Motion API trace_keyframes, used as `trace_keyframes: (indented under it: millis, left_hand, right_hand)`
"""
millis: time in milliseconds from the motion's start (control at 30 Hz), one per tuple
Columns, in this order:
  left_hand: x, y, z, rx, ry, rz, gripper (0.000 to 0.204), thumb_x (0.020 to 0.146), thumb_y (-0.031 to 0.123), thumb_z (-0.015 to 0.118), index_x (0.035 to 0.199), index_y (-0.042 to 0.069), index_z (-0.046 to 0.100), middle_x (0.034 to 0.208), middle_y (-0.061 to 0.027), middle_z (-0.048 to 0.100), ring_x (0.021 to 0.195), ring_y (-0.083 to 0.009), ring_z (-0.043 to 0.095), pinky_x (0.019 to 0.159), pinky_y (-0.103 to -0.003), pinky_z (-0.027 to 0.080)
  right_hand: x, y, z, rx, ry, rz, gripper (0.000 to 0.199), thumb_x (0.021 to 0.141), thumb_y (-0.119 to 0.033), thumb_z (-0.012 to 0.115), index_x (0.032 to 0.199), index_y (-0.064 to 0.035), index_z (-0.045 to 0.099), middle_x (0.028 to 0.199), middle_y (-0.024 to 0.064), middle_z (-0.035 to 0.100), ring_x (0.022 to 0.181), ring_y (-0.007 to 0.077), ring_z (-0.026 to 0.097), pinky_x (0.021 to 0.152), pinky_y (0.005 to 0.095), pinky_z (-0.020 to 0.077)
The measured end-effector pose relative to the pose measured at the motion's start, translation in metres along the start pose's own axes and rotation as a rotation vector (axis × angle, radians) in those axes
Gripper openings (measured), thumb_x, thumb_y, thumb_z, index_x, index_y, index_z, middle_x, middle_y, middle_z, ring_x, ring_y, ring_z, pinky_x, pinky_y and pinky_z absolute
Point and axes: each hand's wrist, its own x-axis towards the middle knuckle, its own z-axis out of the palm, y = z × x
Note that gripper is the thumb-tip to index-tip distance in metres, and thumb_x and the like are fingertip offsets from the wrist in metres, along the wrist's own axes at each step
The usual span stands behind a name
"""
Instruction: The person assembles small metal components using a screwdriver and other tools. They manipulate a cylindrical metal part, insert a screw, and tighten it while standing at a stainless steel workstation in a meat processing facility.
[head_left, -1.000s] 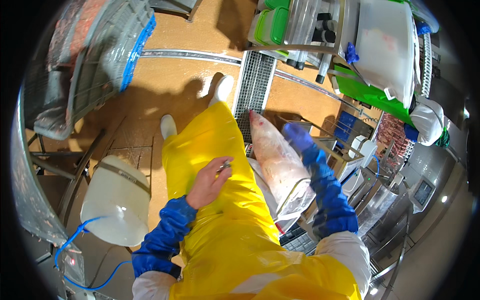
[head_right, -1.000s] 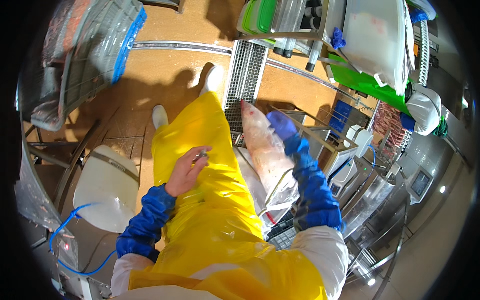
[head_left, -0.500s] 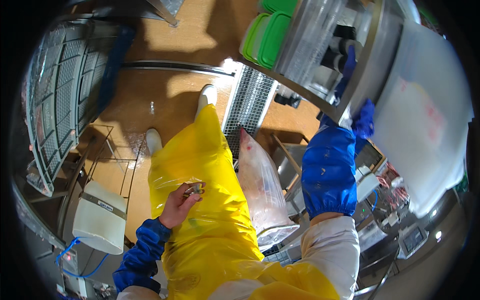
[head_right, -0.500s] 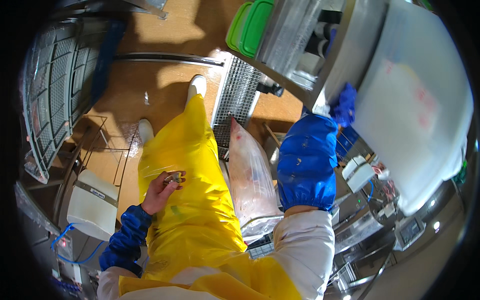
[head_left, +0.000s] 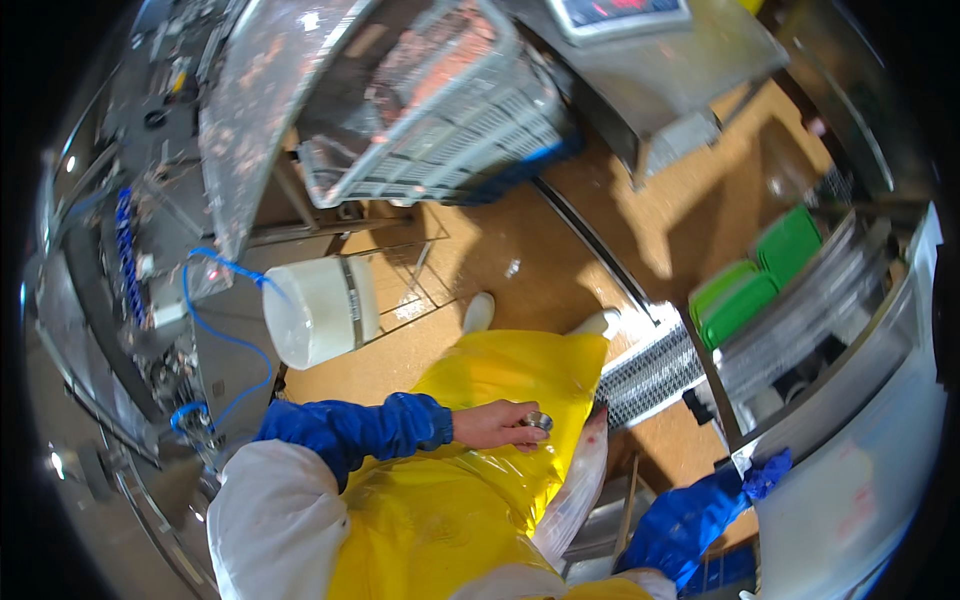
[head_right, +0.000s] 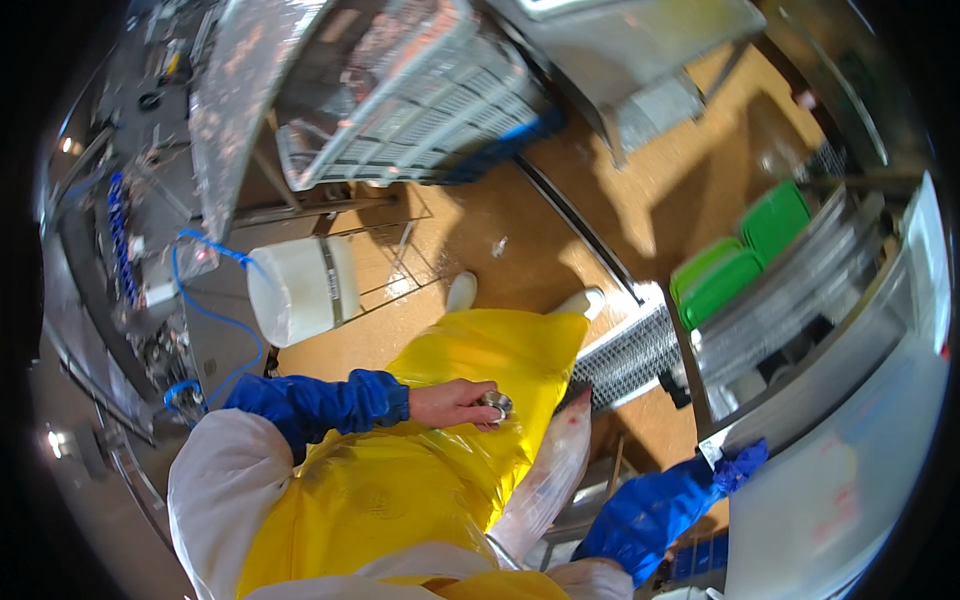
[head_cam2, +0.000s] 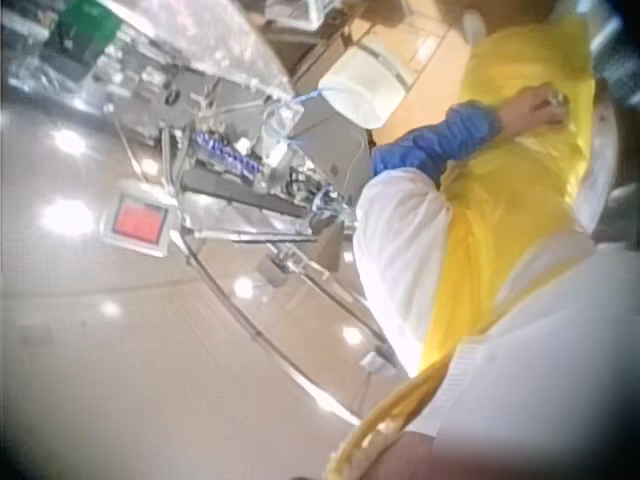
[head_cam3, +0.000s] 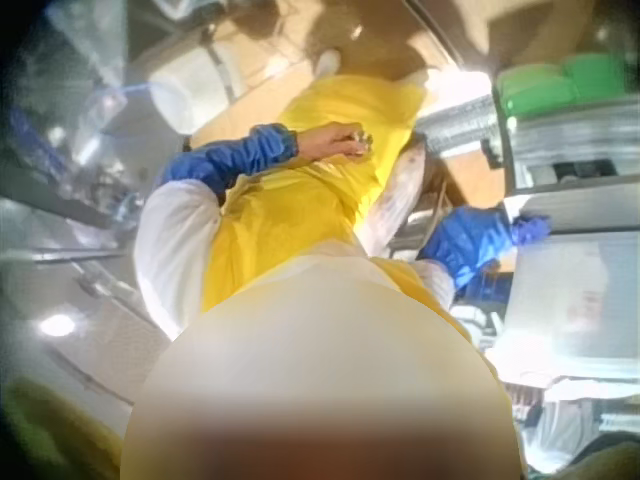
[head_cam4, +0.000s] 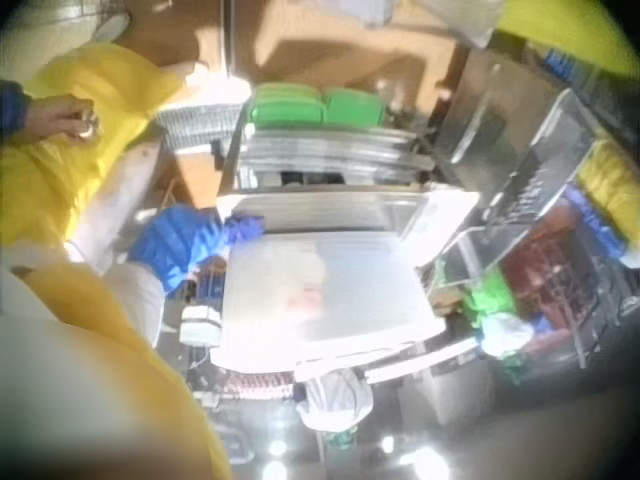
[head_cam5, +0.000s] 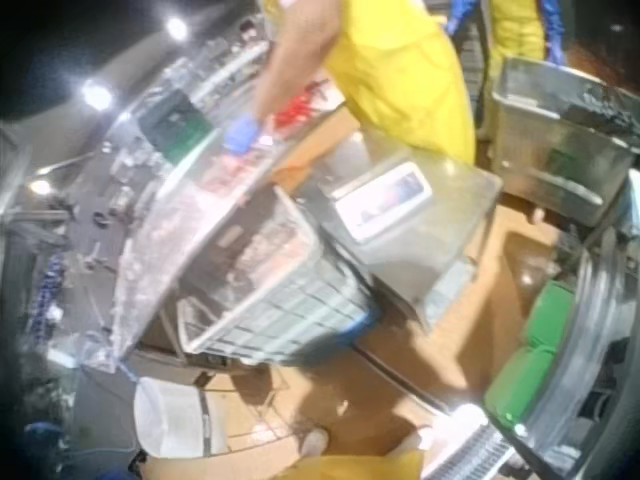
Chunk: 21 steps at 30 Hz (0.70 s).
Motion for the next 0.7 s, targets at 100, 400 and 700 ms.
trace_keyframes:
  millis: [100,400,700]
  left_hand:
    - [-0.028,-0.005,0.015,-0.058,0.055,0.128,0.038,0.111,0.035,0.059,0.127,0.0,0.059,0.108,-0.0138,0.075,0.094,-0.0169,0.076,0.083,-0.032,0.06]
    - [-0.188,-0.051,0.015,-0.088,0.321,0.349,0.049,0.101,0.048,0.072,0.097,0.0,0.064,0.087,-0.0081,0.069,0.08,-0.016,0.069,0.067,-0.032,0.055]
    - [-0.372,-0.228,0.04,-0.341,0.905,0.534,0.056,0.103,0.056,0.065,0.092,0.002,0.061,0.081,-0.0089,0.065,0.071,-0.0177,0.065,0.065,-0.035,0.053]
  right_hand:
    - [-0.056,-0.044,-0.028,0.16,0.086,-0.108,0.057,0.1,-0.047,0.068,0.132,0.0004,0.067,0.124,0.0198,0.072,0.11,0.0338,0.069,0.095,0.0436,0.0538]
    - [-0.387,-0.119,-0.108,0.927,-0.639,0.304,0.056,0.101,-0.044,0.068,0.135,0.0015,0.065,0.127,0.0205,0.07,0.112,0.0352,0.068,0.096,0.0443,0.0533]
    - [-0.546,-0.386,-0.232,0.833,-1.221,-0.852,0.053,0.104,-0.03,0.065,0.144,0.0033,0.058,0.132,0.0175,0.065,0.116,0.0284,0.064,0.1,0.0408,0.0517]
